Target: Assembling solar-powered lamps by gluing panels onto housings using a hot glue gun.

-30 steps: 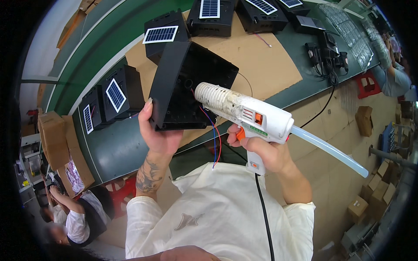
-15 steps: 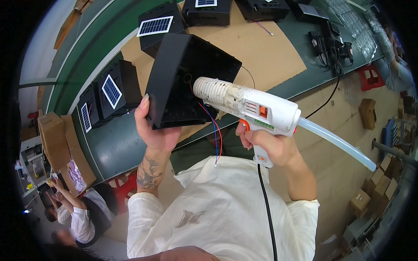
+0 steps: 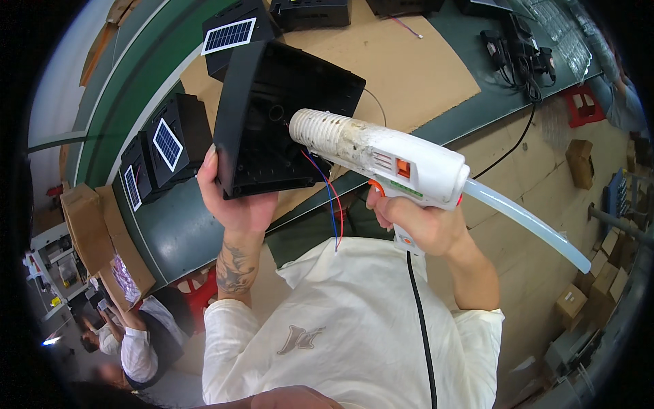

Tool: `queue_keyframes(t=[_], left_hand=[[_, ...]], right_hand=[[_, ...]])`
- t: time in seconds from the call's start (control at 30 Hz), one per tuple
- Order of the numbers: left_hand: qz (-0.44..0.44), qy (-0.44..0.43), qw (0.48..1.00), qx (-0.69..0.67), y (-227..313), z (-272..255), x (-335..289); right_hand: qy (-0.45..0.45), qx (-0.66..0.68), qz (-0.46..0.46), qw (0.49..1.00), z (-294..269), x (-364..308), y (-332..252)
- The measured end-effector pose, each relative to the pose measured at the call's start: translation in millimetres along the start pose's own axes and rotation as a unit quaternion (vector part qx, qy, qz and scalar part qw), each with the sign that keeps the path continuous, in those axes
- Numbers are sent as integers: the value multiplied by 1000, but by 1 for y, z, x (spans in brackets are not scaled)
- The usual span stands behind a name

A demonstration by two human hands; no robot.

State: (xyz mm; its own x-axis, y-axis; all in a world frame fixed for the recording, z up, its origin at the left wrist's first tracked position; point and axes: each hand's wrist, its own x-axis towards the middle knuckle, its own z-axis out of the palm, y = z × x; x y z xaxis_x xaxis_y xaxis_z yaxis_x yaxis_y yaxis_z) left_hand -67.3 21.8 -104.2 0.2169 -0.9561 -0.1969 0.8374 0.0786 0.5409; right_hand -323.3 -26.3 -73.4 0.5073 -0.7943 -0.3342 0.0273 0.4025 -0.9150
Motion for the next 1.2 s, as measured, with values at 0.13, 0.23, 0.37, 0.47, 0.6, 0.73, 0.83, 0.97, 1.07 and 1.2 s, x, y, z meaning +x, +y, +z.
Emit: queue_keyframes(t=[0.13,0.23,0.37,0.47,0.6,0.73,0.83,0.97,1.07,1.2], left_hand=[[-1,-12,1000,6,-2,0,-2],[18,-4,999,29,-4,-2,-3],[20,-11,999,44,-7,-6,-5],[28,-10,998,64,-9,-7,-6],[22,-14,996,81,-8,-11,-5],[-21,-17,999,47,-1,6,-5],[-51,15,997,51,10,18,-12],[22,86,996,14,64,31,-3],[125,17,989,74,128,63,13],[248,97,950,163,184,90,105]], right_hand=[[10,29,-35,999,3,-3,4],[-9,2,-17,1000,-2,-4,5],[-5,-27,-22,999,-1,-4,8],[20,-3,-74,997,12,-2,16],[9,-23,-120,992,8,-3,27],[-4,-201,-272,941,-11,2,84],[-24,-285,-379,880,-12,-4,73],[-75,280,-79,954,-21,-39,65],[-146,417,-118,889,-54,-45,81],[-125,456,-110,874,-89,-46,121]])
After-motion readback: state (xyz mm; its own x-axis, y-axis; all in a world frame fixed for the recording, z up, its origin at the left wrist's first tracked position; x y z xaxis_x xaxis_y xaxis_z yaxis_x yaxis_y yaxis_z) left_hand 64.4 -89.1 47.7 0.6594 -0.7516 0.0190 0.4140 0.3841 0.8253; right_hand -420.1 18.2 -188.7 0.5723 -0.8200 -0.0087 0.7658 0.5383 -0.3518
